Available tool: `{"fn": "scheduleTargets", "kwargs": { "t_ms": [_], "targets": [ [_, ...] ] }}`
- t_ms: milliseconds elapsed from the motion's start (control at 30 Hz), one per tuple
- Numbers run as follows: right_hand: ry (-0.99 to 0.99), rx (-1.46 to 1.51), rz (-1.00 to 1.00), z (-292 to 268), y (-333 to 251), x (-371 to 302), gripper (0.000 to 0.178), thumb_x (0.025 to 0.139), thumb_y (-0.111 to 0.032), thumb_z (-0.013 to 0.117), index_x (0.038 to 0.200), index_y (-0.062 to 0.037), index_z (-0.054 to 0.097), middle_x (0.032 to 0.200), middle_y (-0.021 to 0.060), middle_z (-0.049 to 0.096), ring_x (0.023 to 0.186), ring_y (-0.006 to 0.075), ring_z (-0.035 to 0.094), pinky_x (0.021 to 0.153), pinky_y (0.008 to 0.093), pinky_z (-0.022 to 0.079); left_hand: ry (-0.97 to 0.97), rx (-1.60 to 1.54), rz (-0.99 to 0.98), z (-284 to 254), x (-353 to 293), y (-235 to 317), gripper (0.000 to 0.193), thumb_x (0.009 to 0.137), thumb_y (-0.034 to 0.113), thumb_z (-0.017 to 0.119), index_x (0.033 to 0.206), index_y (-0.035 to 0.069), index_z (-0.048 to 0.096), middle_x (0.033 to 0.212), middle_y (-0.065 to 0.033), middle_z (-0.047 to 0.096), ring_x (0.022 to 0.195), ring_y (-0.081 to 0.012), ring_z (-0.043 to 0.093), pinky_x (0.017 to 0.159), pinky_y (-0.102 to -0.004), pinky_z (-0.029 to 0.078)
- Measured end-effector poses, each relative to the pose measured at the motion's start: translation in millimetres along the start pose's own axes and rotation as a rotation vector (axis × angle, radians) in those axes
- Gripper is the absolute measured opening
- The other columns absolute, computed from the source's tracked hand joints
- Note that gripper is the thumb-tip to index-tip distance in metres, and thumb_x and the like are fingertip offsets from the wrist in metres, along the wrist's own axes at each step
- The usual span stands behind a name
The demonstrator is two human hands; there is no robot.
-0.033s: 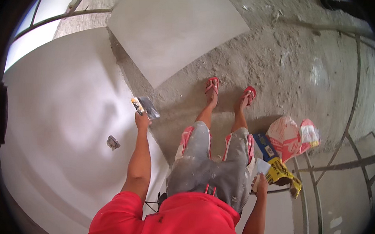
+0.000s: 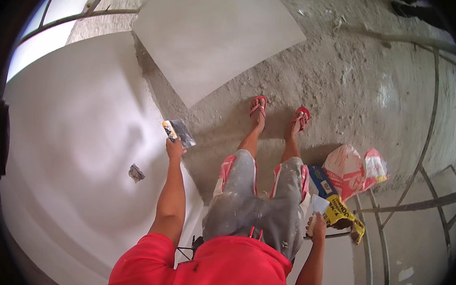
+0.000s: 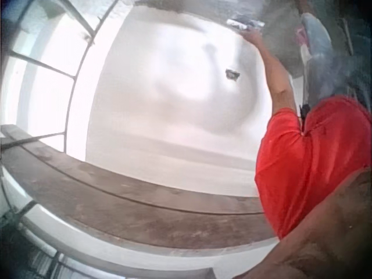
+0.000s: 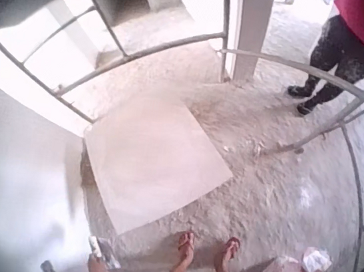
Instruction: The person scoops plaster from a bag onto a hawk and spreads it onto a wall using a trowel. The person repeatedly returns to the bag to gather more plaster and continues applying it to the wall surface.
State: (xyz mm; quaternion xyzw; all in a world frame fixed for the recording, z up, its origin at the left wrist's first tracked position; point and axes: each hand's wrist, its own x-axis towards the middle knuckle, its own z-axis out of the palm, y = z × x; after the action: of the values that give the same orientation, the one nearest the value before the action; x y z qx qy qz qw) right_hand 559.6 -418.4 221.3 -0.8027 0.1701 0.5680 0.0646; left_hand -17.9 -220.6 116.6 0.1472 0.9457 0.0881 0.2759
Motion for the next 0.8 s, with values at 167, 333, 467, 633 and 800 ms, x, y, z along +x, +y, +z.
{"fn": "scheduleTargets", "kwargs": {
  "t_ms": [167,333,467,633,800],
  "targets": [
    [0.047,-0.212,-0.106,-17.7,-59.8,3.8,0.034,0.086,-0.039,0.048,0.088,-0.0061,0.054,0.064,0.0041,0.053,0.05,0.0155,0.052,0.044,0.0302,0.046,-0.054,-0.079,-0.058,24.8,8.7,-66.4,0.037,0.078,0.016,0.058,0.098,-0.013,0.046,0.084,-0.023,0.056,0.049,-0.0287,0.06,0.039,-0.0347,0.05],
    [0.052,-0.289,-0.292,-28.2,-112.6,0.4,0.029,0.087,-0.037,0.048,0.083,-0.0084,0.055,0.062,0.0021,0.051,0.048,0.0134,0.05,0.043,0.0295,0.045,0.002,-0.086,-0.075,35.3,17.9,-71.0,0.035,0.077,0.017,0.06,0.095,-0.01,0.048,0.08,-0.0229,0.057,0.054,-0.03,0.062,0.04,-0.0343,0.05],
    [0.076,-0.278,-0.301,-46.0,-117.1,18.6,0.028,0.088,-0.035,0.046,0.081,-0.0091,0.054,0.06,0.0022,0.051,0.045,0.0132,0.049,0.04,0.0288,0.044,0.032,-0.096,-0.084,40.5,58.9,-50.8,0.034,0.076,0.017,0.061,0.096,-0.008,0.05,0.083,-0.0239,0.057,0.07,-0.0348,0.062,0.057,-0.0399,0.05],
    [0.173,-0.246,-0.255,12.1,-121.9,-6.8,0.03,0.087,-0.036,0.048,0.082,-0.007,0.054,0.06,0.0045,0.052,0.044,0.0164,0.05,0.039,0.0303,0.044,0.076,0.102,0.115,61.7,123.6,-11.9,0.035,0.075,0.018,0.063,0.099,-0.005,0.051,0.092,-0.0244,0.058,0.088,-0.039,0.057,0.077,-0.044,0.044],
    [0.137,-0.235,-0.135,73.0,-105.7,-37.4,0.027,0.088,-0.034,0.048,0.082,-0.0077,0.052,0.059,0.0042,0.051,0.044,0.0151,0.05,0.037,0.0303,0.043,0.324,0.224,0.426,45.9,211.6,44.8,0.035,0.075,0.021,0.063,0.098,-0.004,0.054,0.095,-0.0244,0.059,0.092,-0.0405,0.055,0.08,-0.0444,0.043]
  ]
}}
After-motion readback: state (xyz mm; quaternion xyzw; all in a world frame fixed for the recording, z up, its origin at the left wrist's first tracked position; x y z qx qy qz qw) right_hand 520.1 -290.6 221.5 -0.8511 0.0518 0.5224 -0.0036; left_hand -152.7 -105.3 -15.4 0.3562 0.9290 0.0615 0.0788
